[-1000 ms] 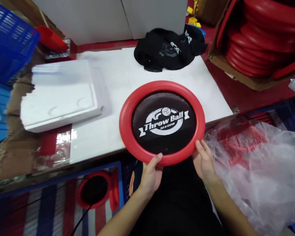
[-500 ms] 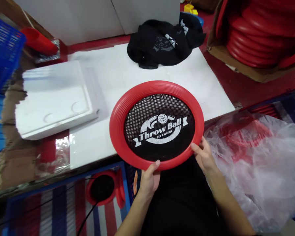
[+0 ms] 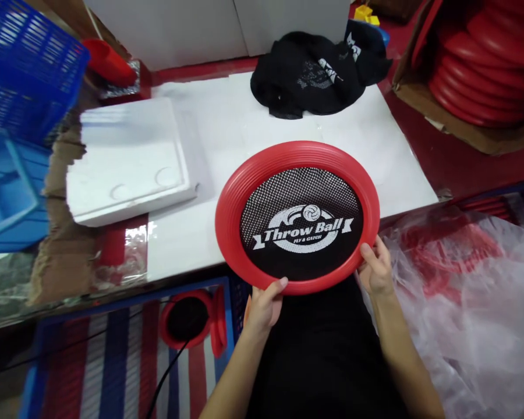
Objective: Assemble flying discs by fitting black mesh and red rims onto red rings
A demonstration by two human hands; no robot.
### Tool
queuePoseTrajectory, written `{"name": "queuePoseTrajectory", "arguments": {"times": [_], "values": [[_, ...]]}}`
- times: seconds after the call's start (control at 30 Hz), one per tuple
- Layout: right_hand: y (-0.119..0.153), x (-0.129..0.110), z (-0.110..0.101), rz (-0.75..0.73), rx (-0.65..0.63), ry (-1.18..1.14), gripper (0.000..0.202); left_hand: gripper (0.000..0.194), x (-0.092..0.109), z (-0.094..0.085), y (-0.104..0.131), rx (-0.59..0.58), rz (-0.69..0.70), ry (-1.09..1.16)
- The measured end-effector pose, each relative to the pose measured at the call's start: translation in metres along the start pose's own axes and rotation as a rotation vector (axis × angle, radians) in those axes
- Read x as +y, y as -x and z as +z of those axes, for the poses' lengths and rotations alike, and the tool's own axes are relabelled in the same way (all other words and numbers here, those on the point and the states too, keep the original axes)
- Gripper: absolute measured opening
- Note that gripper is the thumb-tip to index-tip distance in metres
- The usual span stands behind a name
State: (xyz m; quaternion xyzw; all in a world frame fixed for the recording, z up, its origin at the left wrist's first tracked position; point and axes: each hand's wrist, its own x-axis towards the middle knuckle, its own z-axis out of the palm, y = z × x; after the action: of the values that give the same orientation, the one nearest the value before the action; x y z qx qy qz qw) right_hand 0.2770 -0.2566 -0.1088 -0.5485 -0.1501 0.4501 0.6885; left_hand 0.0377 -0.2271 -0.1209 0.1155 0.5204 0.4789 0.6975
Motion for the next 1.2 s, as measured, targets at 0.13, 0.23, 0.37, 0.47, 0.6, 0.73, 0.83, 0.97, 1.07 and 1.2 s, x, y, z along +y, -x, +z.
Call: {"name": "queuePoseTrajectory", "arguments": {"times": [0.13, 0.23, 0.37, 0.47, 0.6, 0.73, 0.83, 0.97, 1.07, 1.2], "values": [[0.013, 0.012, 0.011, -0.009, 0.024, -0.013, 0.036, 0.055, -0.016, 0.035, 0.018, 0.094, 0.148, 0.175], [0.021, 0.015, 0.018, -0.017, 0.044, 0.007, 0.039, 0.06, -0.025, 0.055, 0.024, 0.072, 0.143, 0.228], [0.015, 0.003, 0.005, 0.116, -0.072, 0.02, 0.047, 0.061, -0.017, 0.054, 0.019, 0.038, 0.188, 0.158], [0.003, -0.01, -0.011, 0.191, -0.081, 0.007, 0.043, 0.059, -0.007, 0.047, 0.015, 0.048, 0.221, 0.102], [-0.005, -0.012, -0.012, 0.082, -0.04, 0.043, 0.04, 0.058, 0.004, 0.046, 0.011, 0.029, 0.207, 0.052], [-0.007, -0.012, 0.002, -0.054, 0.044, 0.036, 0.035, 0.059, 0.011, 0.048, 0.015, -0.058, 0.154, -0.004], [-0.012, -0.027, 0.002, 0.022, 0.083, 0.022, 0.032, 0.07, 0.015, 0.038, 0.026, -0.171, 0.208, -0.205], [-0.03, -0.066, -0.012, 0.134, 0.099, 0.036, 0.03, 0.119, 0.044, 0.02, 0.03, -0.182, 1.248, -0.842], [-0.051, -0.096, -0.017, 0.223, 0.07, 0.12, 0.029, 0.087, 0.087, 0.033, 0.019, -0.316, 1.921, -1.384], [-0.069, -0.133, -0.012, 0.226, -0.016, 0.331, 0.028, 0.038, 0.131, 0.08, 0.01, -0.868, 2.026, -1.631]]}}
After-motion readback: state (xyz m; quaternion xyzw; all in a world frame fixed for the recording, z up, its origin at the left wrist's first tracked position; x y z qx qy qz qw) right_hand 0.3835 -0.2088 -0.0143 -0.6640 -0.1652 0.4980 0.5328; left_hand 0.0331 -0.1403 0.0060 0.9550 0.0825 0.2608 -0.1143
